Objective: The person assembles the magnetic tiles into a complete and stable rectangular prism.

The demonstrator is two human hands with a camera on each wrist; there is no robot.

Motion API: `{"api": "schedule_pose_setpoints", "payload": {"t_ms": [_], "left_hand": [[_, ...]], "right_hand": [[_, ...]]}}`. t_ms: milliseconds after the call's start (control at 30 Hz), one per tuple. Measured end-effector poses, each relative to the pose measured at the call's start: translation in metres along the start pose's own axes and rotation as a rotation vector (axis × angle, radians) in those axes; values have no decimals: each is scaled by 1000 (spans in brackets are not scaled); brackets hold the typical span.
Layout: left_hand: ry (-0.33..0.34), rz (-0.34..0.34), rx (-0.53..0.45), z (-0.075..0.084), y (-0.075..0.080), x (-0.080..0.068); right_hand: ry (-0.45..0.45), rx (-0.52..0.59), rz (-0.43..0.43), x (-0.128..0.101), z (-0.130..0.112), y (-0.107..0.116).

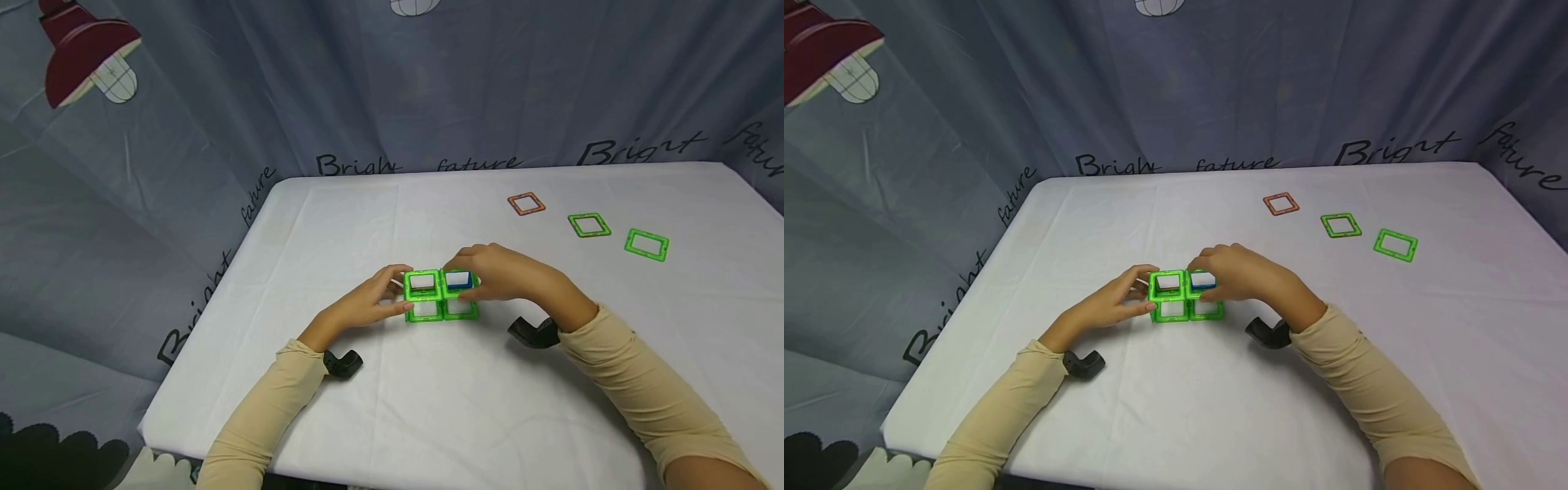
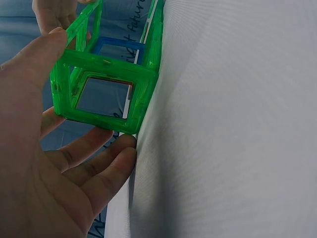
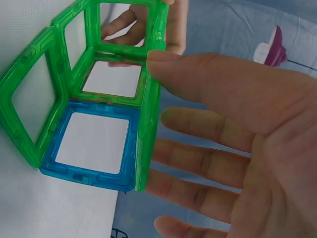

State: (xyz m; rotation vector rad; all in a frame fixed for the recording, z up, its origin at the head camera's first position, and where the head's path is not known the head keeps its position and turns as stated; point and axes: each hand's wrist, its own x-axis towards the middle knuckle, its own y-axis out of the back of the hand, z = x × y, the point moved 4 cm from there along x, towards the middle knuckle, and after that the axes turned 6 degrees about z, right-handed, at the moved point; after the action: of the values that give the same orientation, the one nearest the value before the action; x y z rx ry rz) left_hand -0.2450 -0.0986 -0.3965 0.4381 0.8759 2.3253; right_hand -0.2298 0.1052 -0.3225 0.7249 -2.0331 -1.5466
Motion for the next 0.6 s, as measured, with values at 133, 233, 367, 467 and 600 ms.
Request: {"api": "schedule_pose_setpoints", "payload": {"t_ms": [133, 233, 367, 467, 600], "left_hand": [[-5, 1, 1, 1, 1, 0], [-2, 0, -2, 1, 1, 0], [9, -6, -3, 1, 1, 0], [13, -7, 0, 0, 1, 0], [10, -8, 3, 0, 1, 0]], "right_hand": [[-2, -7, 7, 0, 0, 0], [-5, -11, 4, 0, 1, -1], [-4, -8, -2, 1, 1, 0], [-12, 0, -10, 0, 1, 1], [-31, 15, -21, 0, 2, 2]]}}
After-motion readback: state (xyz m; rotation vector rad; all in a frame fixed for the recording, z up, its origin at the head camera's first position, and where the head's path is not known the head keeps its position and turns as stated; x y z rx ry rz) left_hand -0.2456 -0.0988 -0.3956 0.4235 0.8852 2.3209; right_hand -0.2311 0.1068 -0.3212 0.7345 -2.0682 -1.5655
